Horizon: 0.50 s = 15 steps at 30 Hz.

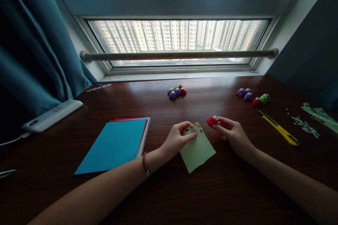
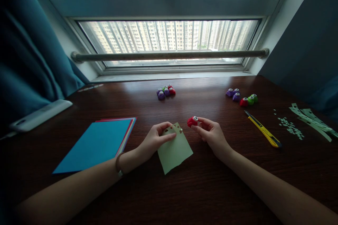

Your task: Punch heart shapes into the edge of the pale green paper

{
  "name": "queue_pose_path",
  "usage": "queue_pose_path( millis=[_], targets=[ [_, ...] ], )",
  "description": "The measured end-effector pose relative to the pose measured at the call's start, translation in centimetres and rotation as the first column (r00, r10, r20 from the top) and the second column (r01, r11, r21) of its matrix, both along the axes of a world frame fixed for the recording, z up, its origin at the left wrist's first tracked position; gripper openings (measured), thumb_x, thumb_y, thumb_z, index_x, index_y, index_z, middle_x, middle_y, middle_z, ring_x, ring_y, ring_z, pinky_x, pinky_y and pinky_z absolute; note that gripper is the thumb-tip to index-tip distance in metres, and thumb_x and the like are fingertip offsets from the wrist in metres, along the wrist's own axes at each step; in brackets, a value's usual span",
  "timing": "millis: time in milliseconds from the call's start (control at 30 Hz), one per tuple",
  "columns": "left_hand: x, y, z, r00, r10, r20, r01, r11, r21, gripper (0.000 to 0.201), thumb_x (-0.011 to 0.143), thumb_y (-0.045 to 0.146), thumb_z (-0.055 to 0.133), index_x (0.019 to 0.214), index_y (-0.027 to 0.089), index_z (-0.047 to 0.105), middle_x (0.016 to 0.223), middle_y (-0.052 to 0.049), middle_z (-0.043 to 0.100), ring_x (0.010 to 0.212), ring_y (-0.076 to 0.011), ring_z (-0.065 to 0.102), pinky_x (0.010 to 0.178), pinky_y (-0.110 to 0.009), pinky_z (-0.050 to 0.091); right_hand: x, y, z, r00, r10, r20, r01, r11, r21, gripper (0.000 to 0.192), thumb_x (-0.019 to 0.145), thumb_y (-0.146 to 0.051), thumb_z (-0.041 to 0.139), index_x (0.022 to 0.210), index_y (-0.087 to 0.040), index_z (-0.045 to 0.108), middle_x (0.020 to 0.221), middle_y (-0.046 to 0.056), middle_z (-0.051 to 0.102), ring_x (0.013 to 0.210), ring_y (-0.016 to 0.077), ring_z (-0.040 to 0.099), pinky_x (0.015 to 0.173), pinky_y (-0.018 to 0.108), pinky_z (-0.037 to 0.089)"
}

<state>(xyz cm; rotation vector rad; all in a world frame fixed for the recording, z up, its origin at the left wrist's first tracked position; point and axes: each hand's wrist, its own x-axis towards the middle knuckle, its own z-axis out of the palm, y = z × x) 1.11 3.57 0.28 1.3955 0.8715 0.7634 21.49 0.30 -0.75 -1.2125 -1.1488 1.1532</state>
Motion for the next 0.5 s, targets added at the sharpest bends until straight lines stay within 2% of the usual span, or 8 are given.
queue_pose_path(
  millis=[200,500],
  targets=[
    [-0.63,-0.04,-0.15,0.993,-0.045,0.111,0.049,0.998,-0.036,0.012,0.065,0.016,0.052,0.069,0.011,0.061,0.063,-0.002,0.060,0.053,-0.0119,0.051,0.052,-0.021,0.039,-0.37,-0.46,0.40,0.978,0.104,-0.180,-0.099,0.994,0.038,0.022,0.088,-0.041,0.045,0.092,-0.020,0.048,0.064,0.001,0.062,0.046,0.0095,0.046,0.043,0.022,0.033],
    [-0.47,0.06,0.31,0.974,-0.092,0.206,0.076,0.994,0.084,0.008,0.061,0.013,0.055,0.058,0.013,0.063,0.075,-0.005,0.059,0.072,-0.0170,0.053,0.065,-0.025,0.041,-0.92,-0.94,0.68,0.967,0.199,-0.161,-0.186,0.978,0.091,0.022,0.082,-0.029,0.057,0.100,-0.020,0.047,0.078,0.004,0.064,0.058,0.0117,0.053,0.052,0.024,0.040]
  ],
)
